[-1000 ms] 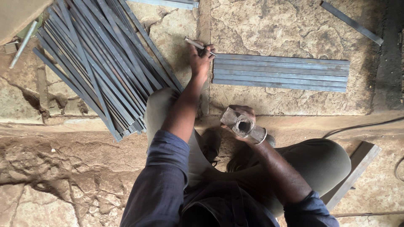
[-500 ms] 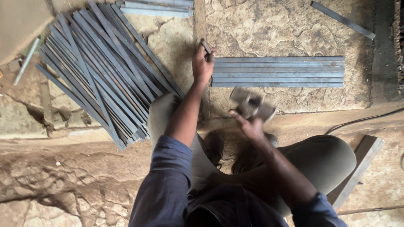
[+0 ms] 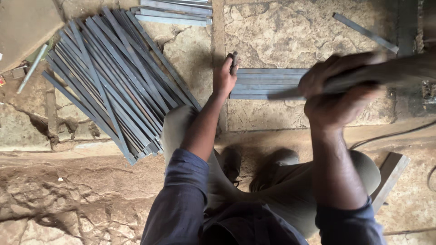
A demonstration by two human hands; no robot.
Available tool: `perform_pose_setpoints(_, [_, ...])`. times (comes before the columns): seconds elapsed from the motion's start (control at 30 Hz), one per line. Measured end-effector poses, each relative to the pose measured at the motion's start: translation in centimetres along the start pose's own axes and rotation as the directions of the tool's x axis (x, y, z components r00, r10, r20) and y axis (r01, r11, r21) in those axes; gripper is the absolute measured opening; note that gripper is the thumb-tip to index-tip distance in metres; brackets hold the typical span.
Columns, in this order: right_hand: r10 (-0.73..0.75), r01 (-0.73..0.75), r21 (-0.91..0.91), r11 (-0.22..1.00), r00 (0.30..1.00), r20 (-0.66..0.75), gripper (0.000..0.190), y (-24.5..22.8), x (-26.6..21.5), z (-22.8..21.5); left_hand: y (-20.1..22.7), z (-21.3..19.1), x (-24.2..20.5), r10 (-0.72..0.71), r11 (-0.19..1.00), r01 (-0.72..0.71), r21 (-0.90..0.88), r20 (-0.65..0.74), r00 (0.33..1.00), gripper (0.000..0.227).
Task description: The person sits on the floor and uses a hammer and a metal punch to create indentations on a stack of metal rods. They repeatedly align the punch on the rods and strike it with the hammer, then adjust the stack and move to the next set of rods.
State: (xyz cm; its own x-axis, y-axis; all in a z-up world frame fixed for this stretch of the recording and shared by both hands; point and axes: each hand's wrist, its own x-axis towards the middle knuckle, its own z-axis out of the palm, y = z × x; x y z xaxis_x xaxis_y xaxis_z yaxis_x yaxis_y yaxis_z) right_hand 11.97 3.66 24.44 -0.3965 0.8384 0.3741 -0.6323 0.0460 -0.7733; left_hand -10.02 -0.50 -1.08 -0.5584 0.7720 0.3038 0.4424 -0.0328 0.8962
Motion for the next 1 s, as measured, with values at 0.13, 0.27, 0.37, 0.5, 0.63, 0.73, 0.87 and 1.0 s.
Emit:
perform_pose_setpoints(0.13, [-0.073, 0.2, -0.745, 0.636, 0.977, 0.201, 0.056, 4.3, 1.9, 0.6, -1.1, 0.4, 0.2, -0.007, 0.997, 0.004, 0.081, 0.034, 0.999, 0.019])
perform_pose_setpoints(0.27, [0.7, -0.268, -0.958, -0.1, 0.666, -0.259, 0.038, 8.9, 0.1, 0.0, -1.5, 0.3, -0.5, -0.061, 0.984, 0.056, 0.172, 0.025, 0.998, 0.026])
perform_pose_setpoints(0.37, [0.693, -0.554, -0.819, 0.15, 0.65, -0.312, 0.034, 6.9, -3.5, -1.3, -3.0, 0.7, -0.4, 0.01, 0.99, 0.002, 0.139, -0.079, 0.997, 0.028])
perform_pose_setpoints(0.5, [0.78, -0.847, -0.503, 0.17, 0.428, -0.456, 0.028, 5.9, -10.9, -1.6, -5.8, 2.0, -0.2, -0.323, 0.927, 0.296, -0.23, -0.086, 0.943, 0.027])
perform_pose_setpoints(0.63, [0.839, -0.979, -0.13, 0.158, 0.202, -0.505, 0.018, 7.3, -16.8, -1.9, -6.3, 2.1, -1.2, -0.568, 0.753, 0.532, -0.388, 0.025, 0.823, 0.053])
perform_pose_setpoints(0.73, [0.873, -0.979, 0.117, 0.169, 0.094, -0.479, 0.022, 8.5, -19.7, -2.3, -6.5, 2.3, -1.5, -0.548, 0.738, 0.504, -0.448, 0.038, 0.836, 0.034])
perform_pose_setpoints(0.87, [0.9, -0.964, 0.218, 0.15, 0.042, -0.434, 0.031, 9.4, -21.3, -2.8, -6.6, 2.3, -1.6, -0.539, 0.716, 0.487, -0.5, 0.049, 0.841, 0.024])
perform_pose_setpoints(1.0, [0.9, -0.96, 0.223, 0.168, 0.057, -0.433, 0.029, 9.8, -21.7, -2.6, -5.9, 1.8, -1.7, -0.549, 0.679, 0.491, -0.546, 0.067, 0.833, 0.022])
